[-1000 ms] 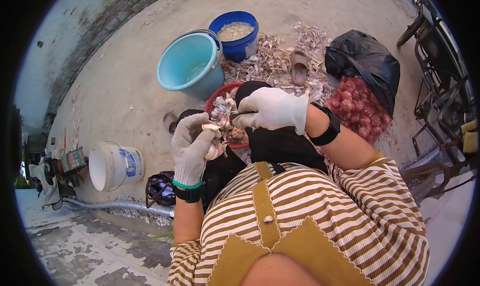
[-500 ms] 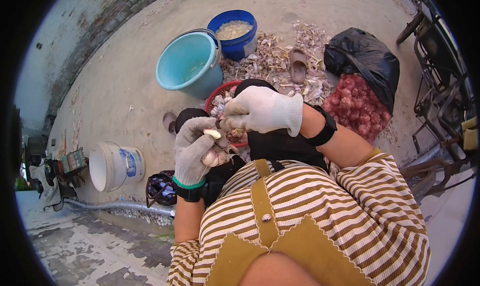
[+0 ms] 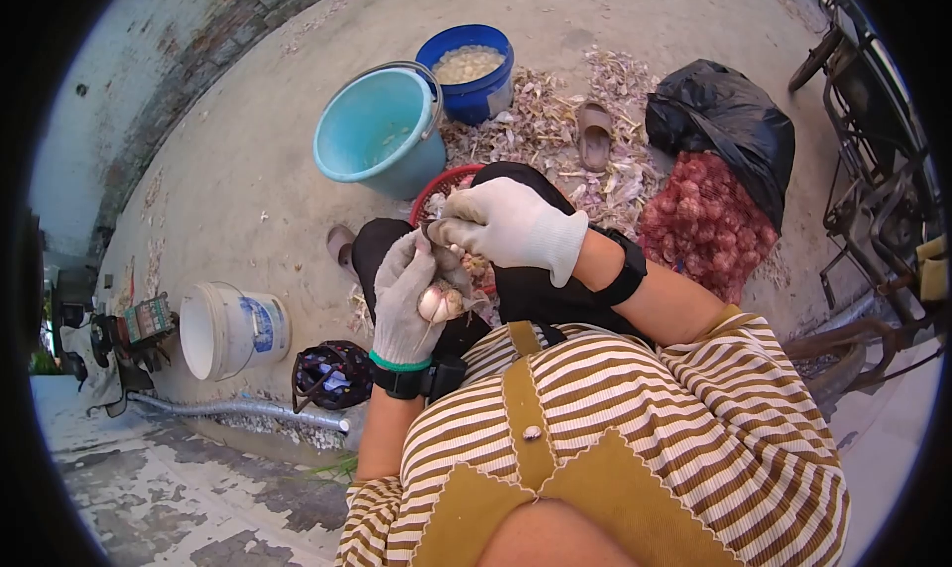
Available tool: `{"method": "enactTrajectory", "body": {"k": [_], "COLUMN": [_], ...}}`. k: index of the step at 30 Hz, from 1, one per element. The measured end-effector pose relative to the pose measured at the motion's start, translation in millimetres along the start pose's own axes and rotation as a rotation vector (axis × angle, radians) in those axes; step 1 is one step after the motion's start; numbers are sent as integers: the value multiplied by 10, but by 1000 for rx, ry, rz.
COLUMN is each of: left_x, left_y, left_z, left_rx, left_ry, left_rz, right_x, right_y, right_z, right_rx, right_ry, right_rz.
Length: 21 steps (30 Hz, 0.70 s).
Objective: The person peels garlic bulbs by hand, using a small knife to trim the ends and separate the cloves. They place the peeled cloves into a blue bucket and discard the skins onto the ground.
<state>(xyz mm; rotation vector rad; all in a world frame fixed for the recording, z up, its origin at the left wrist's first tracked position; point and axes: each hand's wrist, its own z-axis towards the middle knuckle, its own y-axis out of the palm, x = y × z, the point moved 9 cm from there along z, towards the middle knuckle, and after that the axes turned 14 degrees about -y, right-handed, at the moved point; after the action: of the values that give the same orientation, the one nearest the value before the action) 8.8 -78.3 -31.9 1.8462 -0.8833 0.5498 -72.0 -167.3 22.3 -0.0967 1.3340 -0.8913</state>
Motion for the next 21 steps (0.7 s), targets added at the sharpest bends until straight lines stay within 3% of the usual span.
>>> {"method": "enactTrajectory", "body": {"k": [2,4,5,6,8,14,16,21], "left_x": [-16,-18,11,42,74,720,1020,1116], "left_y": [-42,-65,-68,-79,-192,-850,-1162,-1149], "left_z": [-10,-29,-35,-39,42,855,1207,1332], "left_rx": [13,26,22,18,24,155,333,235], "left_ry": [15,30,46,63,46,30,-11,-12], "left_rz": [-39,-79,-107,-135,-134,-199,-139,-204], "right_x": [241,395,485,476,354,477,505,437], "right_y": [-13,-204,-274,-299,-303,-287,-308,-228], "right_z": [-108,-148,-152,-187,-231,-366,-355,-415], "right_rx": [103,198,80,79,-153,-43,-16,-93], "right_ry": [364,431,412,409,353,449,455,469], "right_rz": [403,359,86,87,-288,-46,-64,-2]}}
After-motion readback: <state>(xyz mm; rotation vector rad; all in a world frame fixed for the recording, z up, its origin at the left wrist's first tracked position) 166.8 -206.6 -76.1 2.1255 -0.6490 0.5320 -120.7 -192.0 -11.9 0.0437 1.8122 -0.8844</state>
